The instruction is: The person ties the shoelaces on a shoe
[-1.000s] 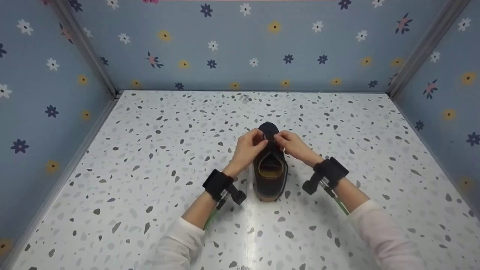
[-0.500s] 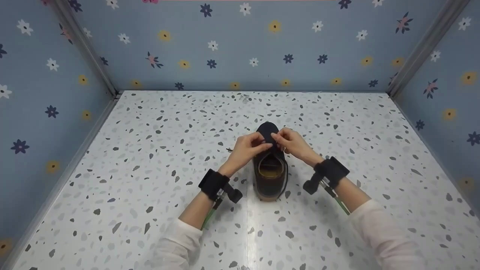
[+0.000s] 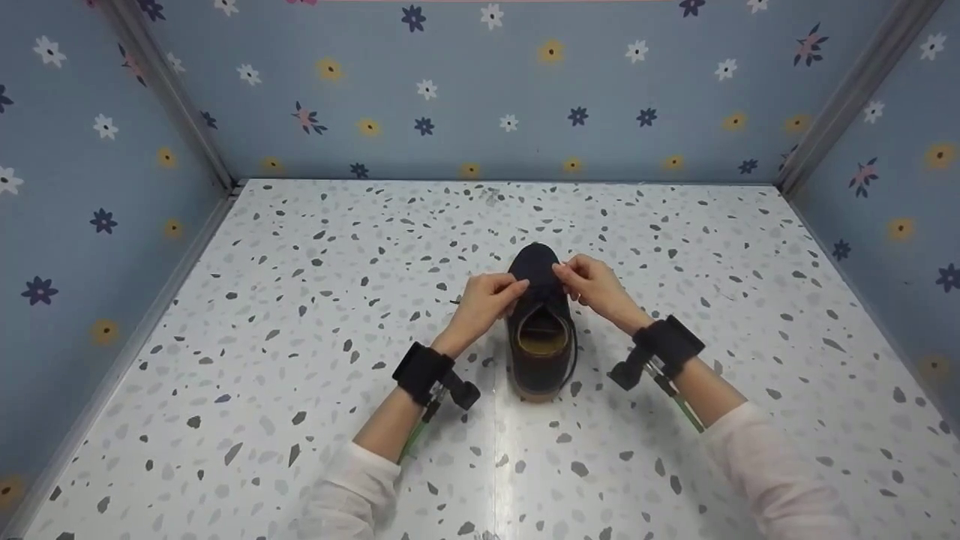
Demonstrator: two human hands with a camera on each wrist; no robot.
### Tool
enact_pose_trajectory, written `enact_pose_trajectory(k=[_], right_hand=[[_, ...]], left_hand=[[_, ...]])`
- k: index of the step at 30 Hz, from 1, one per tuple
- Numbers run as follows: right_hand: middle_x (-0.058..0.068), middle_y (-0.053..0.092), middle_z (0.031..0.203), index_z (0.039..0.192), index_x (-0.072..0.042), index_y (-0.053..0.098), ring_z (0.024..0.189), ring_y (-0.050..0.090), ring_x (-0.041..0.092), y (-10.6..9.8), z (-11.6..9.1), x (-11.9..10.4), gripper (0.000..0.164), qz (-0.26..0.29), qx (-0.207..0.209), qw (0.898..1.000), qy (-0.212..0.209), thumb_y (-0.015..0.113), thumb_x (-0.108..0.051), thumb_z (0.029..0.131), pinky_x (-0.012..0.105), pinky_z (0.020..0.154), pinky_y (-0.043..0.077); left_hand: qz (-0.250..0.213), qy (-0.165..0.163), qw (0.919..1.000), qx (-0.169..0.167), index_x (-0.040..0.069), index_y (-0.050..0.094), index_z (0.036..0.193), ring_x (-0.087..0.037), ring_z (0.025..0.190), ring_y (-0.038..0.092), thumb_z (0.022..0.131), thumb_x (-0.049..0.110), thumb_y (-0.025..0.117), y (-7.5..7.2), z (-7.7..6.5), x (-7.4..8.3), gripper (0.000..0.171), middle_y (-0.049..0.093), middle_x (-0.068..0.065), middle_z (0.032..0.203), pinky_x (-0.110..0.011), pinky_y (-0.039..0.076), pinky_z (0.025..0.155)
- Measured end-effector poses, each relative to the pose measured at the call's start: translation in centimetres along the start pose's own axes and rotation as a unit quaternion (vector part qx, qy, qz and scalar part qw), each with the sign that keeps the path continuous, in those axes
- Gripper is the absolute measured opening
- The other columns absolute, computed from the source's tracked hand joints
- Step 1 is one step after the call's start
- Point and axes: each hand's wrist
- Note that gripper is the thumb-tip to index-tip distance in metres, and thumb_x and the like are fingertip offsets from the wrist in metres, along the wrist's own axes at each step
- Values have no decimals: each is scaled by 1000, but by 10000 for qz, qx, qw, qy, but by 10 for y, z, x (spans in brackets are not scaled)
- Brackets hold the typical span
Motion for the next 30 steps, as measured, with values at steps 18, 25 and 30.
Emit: enact_pose_trajectory(k=[18, 25, 30], right_hand=[[19, 41, 58, 73, 6, 40, 44, 36, 22, -5, -11, -16, 28, 119, -26, 9999, -98, 40, -22, 75, 14, 32, 26], [8, 43, 55, 70, -3, 41, 42, 38, 13, -5, -3, 1, 28, -219, 1, 9998, 0, 40, -32, 73, 22, 35, 31], [7, 42, 54, 69, -4, 41, 41, 37, 13, -6, -2, 2, 26, -208, 22, 9998, 2, 41, -30, 73, 22, 34, 29]], left_hand=[[1010, 123, 9936, -498, 13, 48, 53, -7, 40, 40, 67, 22, 51, -20, -5, -2, 17, 47, 4, 47, -20, 31, 37], [1386, 3, 9887, -573, 10, 43, 48, -6, 39, 38, 61, 15, 50, -24, -7, 0, 15, 44, 5, 44, -20, 30, 36], [1602, -245, 9852, -556, 9, 40, 46, -8, 36, 37, 60, 16, 49, -26, -11, 2, 18, 42, 4, 42, -21, 28, 34]])
Point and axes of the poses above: each hand's wrist, its own z-axis towards the middle knuckle, its own y-axis out of the palm, x = y × z
